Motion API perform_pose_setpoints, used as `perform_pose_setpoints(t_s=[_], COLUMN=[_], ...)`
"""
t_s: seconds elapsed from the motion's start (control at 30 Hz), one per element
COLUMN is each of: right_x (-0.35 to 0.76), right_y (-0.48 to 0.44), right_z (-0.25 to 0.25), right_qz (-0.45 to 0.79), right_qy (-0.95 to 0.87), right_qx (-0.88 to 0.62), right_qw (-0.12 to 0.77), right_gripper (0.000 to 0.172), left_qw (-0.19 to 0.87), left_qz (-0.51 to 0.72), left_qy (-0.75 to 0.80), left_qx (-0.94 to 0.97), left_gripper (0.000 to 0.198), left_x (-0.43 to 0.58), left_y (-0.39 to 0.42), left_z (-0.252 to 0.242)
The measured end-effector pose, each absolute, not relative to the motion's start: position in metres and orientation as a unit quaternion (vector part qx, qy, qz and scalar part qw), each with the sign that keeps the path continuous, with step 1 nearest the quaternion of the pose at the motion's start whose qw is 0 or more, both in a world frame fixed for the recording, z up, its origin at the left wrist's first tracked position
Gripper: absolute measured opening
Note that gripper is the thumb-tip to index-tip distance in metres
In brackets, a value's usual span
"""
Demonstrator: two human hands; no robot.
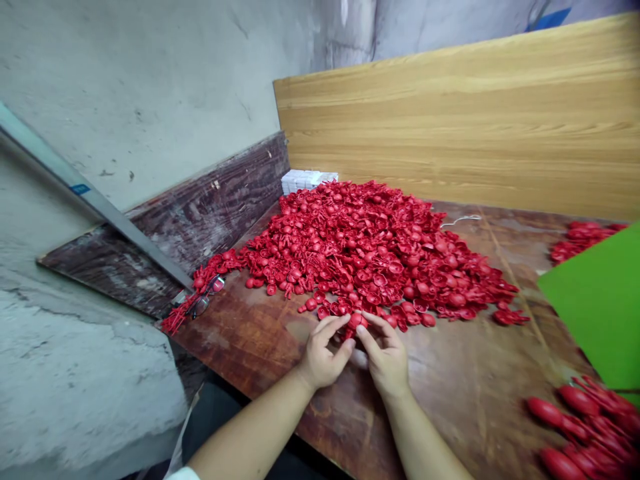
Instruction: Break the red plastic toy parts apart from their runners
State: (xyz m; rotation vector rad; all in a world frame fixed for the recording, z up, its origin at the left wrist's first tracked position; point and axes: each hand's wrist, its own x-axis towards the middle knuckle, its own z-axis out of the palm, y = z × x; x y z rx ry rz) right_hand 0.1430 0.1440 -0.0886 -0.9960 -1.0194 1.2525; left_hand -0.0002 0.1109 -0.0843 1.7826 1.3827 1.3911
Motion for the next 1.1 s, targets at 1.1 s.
perform_pose_setpoints(t_s=[1.1], right_x=[0.136], right_y=[0.121], right_z=[-0.088], right_qz=[0.376], right_qy=[-0.651], right_qx=[-0.435], right_qw=[0.495], right_gripper=[0.019], left_qw=[0.087], left_qz=[0.396], left_qy=[0.650], left_qx=[0.643], left_gripper=[0.027], left_x=[0.010], left_y=[0.107], left_z=[-0.090])
